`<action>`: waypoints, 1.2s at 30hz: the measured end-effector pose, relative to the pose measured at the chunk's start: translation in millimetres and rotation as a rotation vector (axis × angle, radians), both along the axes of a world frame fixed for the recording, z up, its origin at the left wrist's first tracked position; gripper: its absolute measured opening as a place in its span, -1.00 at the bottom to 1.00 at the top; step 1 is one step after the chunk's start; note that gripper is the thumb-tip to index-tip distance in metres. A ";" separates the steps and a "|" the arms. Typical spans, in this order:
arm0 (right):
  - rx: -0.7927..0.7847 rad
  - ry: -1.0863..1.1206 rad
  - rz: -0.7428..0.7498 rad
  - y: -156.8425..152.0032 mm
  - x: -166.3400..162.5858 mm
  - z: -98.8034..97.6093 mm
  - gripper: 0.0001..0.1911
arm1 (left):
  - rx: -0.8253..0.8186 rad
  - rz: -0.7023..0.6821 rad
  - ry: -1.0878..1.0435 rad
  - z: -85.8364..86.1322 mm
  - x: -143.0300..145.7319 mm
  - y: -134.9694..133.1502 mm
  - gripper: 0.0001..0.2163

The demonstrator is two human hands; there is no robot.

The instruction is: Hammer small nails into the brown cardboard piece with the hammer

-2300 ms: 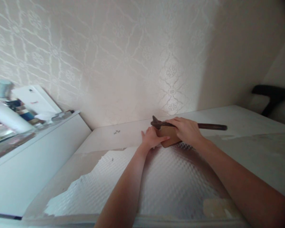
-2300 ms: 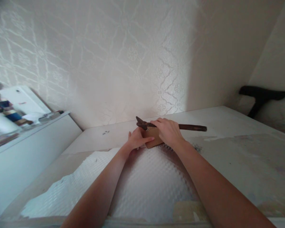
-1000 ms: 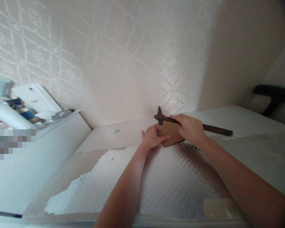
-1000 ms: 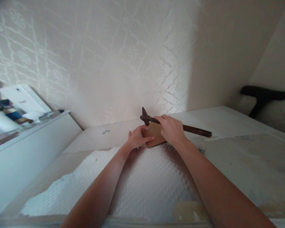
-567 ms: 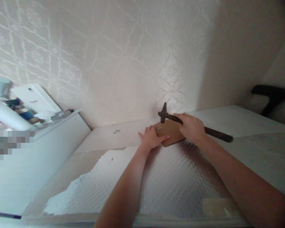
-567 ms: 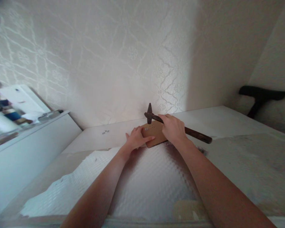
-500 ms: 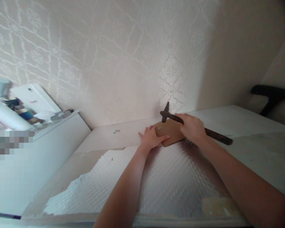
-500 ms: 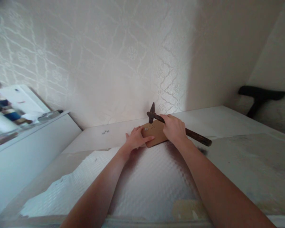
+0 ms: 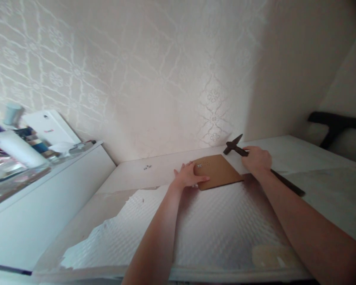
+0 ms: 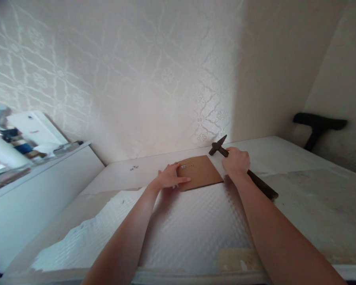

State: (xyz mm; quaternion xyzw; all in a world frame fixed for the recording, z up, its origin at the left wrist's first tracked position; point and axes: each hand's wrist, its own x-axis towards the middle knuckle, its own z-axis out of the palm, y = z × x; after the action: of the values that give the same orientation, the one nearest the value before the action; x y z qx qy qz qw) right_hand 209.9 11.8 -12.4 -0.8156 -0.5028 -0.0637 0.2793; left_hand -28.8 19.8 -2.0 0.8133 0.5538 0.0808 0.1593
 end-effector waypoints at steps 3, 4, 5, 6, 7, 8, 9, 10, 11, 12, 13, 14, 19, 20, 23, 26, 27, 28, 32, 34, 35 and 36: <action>-0.031 0.010 0.000 3.3 7.0 -5.7 -0.60 | -0.020 0.005 0.004 1.2 -0.6 -1.3 -0.27; -0.052 0.016 0.006 4.8 9.0 -7.8 -0.61 | -0.025 0.004 0.003 1.1 -0.8 -1.4 -0.27; -0.072 0.028 0.009 6.5 10.9 -10.0 -0.63 | -0.030 0.003 0.000 0.7 -1.0 -1.3 -0.27; -0.086 0.042 0.008 8.2 12.5 -12.2 -0.64 | -0.037 0.003 -0.004 0.1 -1.2 -1.2 -0.26; -0.094 0.053 0.013 9.6 13.8 -14.3 -0.64 | -0.046 0.004 -0.010 -0.8 -1.6 -0.9 -0.24; -0.093 0.059 0.014 10.5 14.8 -16.1 -0.64 | -0.056 0.007 -0.016 -1.9 -2.0 -0.6 -0.22; -0.090 0.059 0.018 10.9 15.3 -17.5 -0.64 | -0.064 0.014 -0.020 -3.1 -2.5 -0.3 -0.20; -0.086 0.053 0.020 10.5 15.3 -18.2 -0.65 | -0.067 0.021 -0.024 -4.4 -2.9 0.2 -0.18; -0.077 0.037 0.022 9.5 14.8 -18.3 -0.66 | -0.067 0.024 -0.025 -5.6 -3.3 0.7 -0.17; -0.064 0.009 0.028 8.0 13.4 -17.7 -0.67 | -0.063 0.022 -0.027 -6.6 -3.7 1.3 -0.18; -0.045 -0.026 0.027 6.2 11.2 -16.5 -0.68 | -0.057 0.020 -0.027 -7.5 -4.0 1.9 -0.18; -0.017 -0.070 0.033 4.3 7.9 -14.7 -0.68 | -0.054 0.018 -0.028 -8.0 -4.2 2.5 -0.19; 0.151 -0.197 0.326 3.3 -24.1 -10.6 -0.63 | -0.041 0.029 -0.034 -7.5 -5.2 2.0 -0.17; 0.164 -0.219 0.444 5.0 -31.7 -12.7 -0.62 | -0.037 0.028 -0.039 -7.4 -5.1 1.1 -0.16; 0.129 -0.224 0.720 10.9 -49.8 -23.0 -0.64 | -0.007 0.063 -0.071 -7.9 -2.8 -1.5 -0.21; 0.091 -0.190 0.833 15.0 -56.4 -30.6 -0.66 | 0.115 0.192 -0.158 -7.9 1.2 0.5 -0.36; 0.089 -0.184 0.840 15.7 -56.7 -31.4 -0.65 | 0.167 0.250 -0.192 -7.2 1.3 3.1 -0.44; 0.089 -0.182 0.839 16.1 -56.5 -31.4 -0.64 | 0.210 0.310 -0.219 -5.8 0.1 6.8 -0.52; 0.094 -0.186 0.833 16.0 -56.0 -28.6 -0.64 | 0.320 0.487 -0.121 6.1 -24.8 27.9 -0.66; 0.101 -0.183 0.826 15.8 -56.8 -28.0 -0.64 | 0.410 0.522 0.038 15.7 -49.0 38.9 -0.69; 0.103 -0.180 0.824 15.9 -57.3 -28.1 -0.64 | 0.418 0.563 0.103 21.2 -62.6 43.8 -0.69; 0.103 -0.176 0.822 16.1 -57.6 -28.3 -0.64 | 0.407 0.625 0.155 26.8 -76.5 48.3 -0.68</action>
State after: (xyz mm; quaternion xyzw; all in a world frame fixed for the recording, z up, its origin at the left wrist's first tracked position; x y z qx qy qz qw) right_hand 152.3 27.9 -40.7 -0.5235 -0.8044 -0.0416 0.2778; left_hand -105.3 68.1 24.9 0.6237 0.7582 0.1721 -0.0799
